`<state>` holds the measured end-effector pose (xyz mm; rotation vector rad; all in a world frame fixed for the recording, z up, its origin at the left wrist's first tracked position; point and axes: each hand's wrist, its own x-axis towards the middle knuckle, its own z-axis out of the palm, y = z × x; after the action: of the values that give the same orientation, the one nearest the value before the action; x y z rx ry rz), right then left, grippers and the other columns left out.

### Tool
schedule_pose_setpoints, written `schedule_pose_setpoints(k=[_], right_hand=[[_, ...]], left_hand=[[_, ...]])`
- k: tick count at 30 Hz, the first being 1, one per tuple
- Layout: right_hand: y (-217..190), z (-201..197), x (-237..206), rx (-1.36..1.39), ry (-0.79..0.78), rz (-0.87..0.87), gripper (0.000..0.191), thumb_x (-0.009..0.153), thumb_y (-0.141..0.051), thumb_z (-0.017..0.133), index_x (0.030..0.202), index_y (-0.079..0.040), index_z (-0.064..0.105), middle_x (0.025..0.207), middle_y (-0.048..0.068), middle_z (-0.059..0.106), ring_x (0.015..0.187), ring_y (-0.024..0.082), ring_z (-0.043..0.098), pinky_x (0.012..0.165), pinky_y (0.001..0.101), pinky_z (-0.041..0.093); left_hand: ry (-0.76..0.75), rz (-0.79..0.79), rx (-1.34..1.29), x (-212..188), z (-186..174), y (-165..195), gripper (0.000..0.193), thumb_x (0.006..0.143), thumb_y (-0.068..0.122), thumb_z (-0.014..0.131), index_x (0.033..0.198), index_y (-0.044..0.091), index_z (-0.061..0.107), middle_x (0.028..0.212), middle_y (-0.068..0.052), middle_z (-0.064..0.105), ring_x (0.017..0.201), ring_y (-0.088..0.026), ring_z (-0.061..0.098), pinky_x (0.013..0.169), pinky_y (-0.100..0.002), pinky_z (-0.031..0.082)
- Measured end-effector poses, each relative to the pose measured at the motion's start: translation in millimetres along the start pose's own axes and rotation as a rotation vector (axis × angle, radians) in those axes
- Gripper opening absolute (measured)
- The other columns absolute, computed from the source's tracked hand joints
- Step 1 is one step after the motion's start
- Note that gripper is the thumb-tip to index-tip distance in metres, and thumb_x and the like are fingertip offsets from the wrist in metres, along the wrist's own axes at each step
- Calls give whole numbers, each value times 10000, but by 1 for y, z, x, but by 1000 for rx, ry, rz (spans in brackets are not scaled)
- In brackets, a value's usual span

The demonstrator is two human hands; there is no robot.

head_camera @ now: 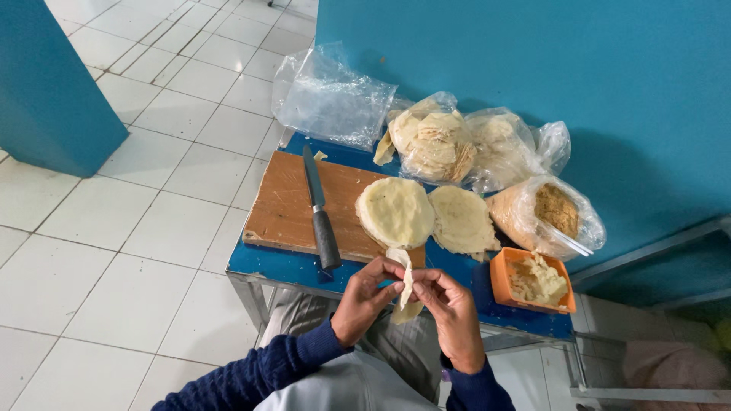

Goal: The person sits at a low table and peels thin pastry wrapper sheets off round dough discs by hand, stretching each thin sheet free and stacking the separated sheets with a pile of finished wrappers. Near the end the person picks up a knife and begins cutting into a dough disc on the cutting board.

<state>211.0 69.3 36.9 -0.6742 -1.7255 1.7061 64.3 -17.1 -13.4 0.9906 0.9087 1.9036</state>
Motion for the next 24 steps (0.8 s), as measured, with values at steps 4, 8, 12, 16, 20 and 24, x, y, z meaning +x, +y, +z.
schedule_pose_setpoints(k=[4,8,12,16,20,24], right_hand=[[3,3,-3,13,35,0,202,969,-138,704,1095,19,709,925,32,710,827,70,633,769,226,504],[8,5,-3,-34,91,-27,182,955,-137,717,1059,10,695,901,35,718,806,64,613,741,218,486],[11,7,-5,-33,107,-84,169,955,-121,704,1062,4,668,896,26,699,828,75,629,765,227,504],[11,9,-8,14,129,-91,146,997,-116,663,1074,8,659,916,28,671,871,82,627,798,227,508],[10,13,-13,-98,130,-151,135,992,-92,663,1094,-3,661,959,32,659,891,77,623,792,221,507],[8,16,-16,-249,122,-218,171,929,-55,716,1076,1,648,986,34,668,895,77,647,794,229,543]], left_hand=[[18,-29,55,-5,1,10,141,982,54,678,1111,0,658,1127,-39,652,1097,-136,626,960,-297,510],[54,131,637,-6,2,23,258,798,90,861,986,-14,719,966,-53,694,923,-161,575,823,-307,496],[47,-46,285,-3,3,20,148,907,69,747,1017,-6,683,952,-11,713,886,-92,687,800,-252,563],[90,-155,-66,-6,2,9,80,952,30,697,1013,1,655,957,-14,702,917,-69,646,815,-241,533],[98,-152,-202,-5,-1,3,83,937,7,700,954,21,619,944,-16,690,891,-83,652,814,-256,541],[62,-109,-210,-5,0,2,79,973,49,699,936,19,635,941,-22,658,881,-81,607,815,-257,498]])
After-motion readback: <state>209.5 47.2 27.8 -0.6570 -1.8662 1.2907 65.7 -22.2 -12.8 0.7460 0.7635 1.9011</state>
